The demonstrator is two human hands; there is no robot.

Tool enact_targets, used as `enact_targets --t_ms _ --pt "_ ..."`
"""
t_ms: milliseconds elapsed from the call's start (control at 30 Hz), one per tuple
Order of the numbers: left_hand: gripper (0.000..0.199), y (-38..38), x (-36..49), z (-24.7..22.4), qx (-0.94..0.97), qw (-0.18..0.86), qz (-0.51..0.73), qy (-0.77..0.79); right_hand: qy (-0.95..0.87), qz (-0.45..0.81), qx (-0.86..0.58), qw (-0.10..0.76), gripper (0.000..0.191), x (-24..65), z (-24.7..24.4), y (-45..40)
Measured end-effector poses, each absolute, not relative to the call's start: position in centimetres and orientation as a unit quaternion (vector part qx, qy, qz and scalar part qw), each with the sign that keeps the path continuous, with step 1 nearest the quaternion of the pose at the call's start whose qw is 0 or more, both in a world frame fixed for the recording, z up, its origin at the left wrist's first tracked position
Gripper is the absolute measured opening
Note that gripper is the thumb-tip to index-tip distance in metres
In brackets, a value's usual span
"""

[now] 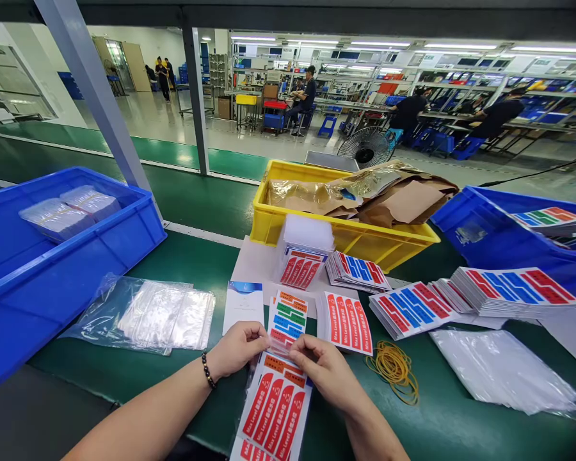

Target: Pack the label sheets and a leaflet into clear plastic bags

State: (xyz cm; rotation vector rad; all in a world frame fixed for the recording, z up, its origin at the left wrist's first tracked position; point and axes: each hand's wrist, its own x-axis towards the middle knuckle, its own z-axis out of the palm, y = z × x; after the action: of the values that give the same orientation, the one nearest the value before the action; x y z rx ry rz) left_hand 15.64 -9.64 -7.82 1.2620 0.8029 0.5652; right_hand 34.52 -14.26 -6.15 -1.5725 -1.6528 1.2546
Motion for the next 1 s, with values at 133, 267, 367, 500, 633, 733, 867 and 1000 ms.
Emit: enact_targets --t_ms 133,267,367,500,633,733,867,1000 --pt "0.046 -9.57 15.52 -7.8 0.562 0.697 0.259 0.362 -0.594 0.497 -0.575 0.266 0.029 34.9 -6.09 -14.3" --pt "0.043 -9.52 15.48 -7.52 0.569 0.686 0.27 0.364 -0.6 0.478 -0.583 0.268 0.029 34.97 -6.08 -14.42" --pt "0.042 -9.57 15.49 -7.51 0.575 0.683 0.264 0.365 -0.625 0.437 -0.59 0.266 0.028 34.91 -6.09 -14.44" --pt "0.04 -9.7 15.49 -7.7 0.586 0.679 0.25 0.366 -0.636 0.446 -0.577 0.253 0.028 34.85 -5.9 -14.47" --pt "0.034 -9.67 15.42 -7.73 0.601 0.661 0.247 0.374 -0.629 0.465 -0.575 0.24 0.026 34.86 -5.72 -14.47" --pt "0.03 -9.62 15.41 -7.6 0.607 0.655 0.247 0.376 -0.645 0.437 -0.578 0.244 0.026 34.76 -5.83 -14.46" --pt "0.024 -9.73 15.51 -7.4 0.616 0.651 0.248 0.368 -0.667 0.41 -0.576 0.234 0.024 34.5 -6.0 -14.49" --pt "0.023 -9.92 15.67 -7.51 0.624 0.649 0.246 0.36 -0.649 0.452 -0.572 0.217 0.025 34.24 -5.92 -14.52"
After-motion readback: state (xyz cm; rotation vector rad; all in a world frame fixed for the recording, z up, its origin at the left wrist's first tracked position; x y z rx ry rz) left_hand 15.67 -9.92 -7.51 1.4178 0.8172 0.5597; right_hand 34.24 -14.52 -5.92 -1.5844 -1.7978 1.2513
